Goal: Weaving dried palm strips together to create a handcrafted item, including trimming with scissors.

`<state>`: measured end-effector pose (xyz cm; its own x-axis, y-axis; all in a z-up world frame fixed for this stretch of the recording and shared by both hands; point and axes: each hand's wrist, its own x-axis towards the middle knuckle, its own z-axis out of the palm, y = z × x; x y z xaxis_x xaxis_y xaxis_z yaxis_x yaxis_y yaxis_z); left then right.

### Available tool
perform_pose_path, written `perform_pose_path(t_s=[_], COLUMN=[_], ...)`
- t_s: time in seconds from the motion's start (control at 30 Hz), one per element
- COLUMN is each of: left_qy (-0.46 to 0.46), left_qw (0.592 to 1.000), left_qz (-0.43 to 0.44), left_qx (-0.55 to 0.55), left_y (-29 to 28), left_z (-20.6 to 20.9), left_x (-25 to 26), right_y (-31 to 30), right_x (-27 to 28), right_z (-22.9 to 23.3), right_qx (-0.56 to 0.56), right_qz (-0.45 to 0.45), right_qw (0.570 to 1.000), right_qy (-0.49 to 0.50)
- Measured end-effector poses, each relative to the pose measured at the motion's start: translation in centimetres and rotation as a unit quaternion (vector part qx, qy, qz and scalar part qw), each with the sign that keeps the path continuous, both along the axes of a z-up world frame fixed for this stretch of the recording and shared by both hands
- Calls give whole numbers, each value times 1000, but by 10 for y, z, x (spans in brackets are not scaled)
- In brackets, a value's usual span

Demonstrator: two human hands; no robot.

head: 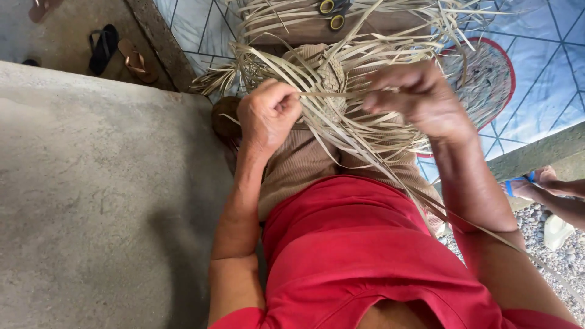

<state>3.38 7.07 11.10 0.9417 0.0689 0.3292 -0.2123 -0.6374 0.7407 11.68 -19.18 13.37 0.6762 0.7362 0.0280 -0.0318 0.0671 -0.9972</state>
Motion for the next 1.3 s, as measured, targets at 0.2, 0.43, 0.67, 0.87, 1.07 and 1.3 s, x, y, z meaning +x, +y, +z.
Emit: perform_pose_path(t_s=[0.2,0.43,0.67,0.87,1.07,1.3], left_qy=[49,54,31,204,166,50], left_qw=[996,986,944,837,607,893], left_qz=[68,134,203,-284,-279,93], left_qx=[6,77,258,-421,-726,-438], left_y=[25,73,72,-41,-62,4], left_z=[0,-38,-11,18,4,-9], left_x=[-6,-22,-27,-37,-9,19], right_y=[-51,-164,-119,25,48,-5], right_x=[17,62,33,-23,-49,-47], right_z=[1,-54,-18,75,70,20], right_qx=[133,212,107,124,120,-24], right_qz=[-129,-77,-145,13,168,97], right_qw=[978,969,980,942,933,972], right_qy=[92,99,-85,-313,-294,-213])
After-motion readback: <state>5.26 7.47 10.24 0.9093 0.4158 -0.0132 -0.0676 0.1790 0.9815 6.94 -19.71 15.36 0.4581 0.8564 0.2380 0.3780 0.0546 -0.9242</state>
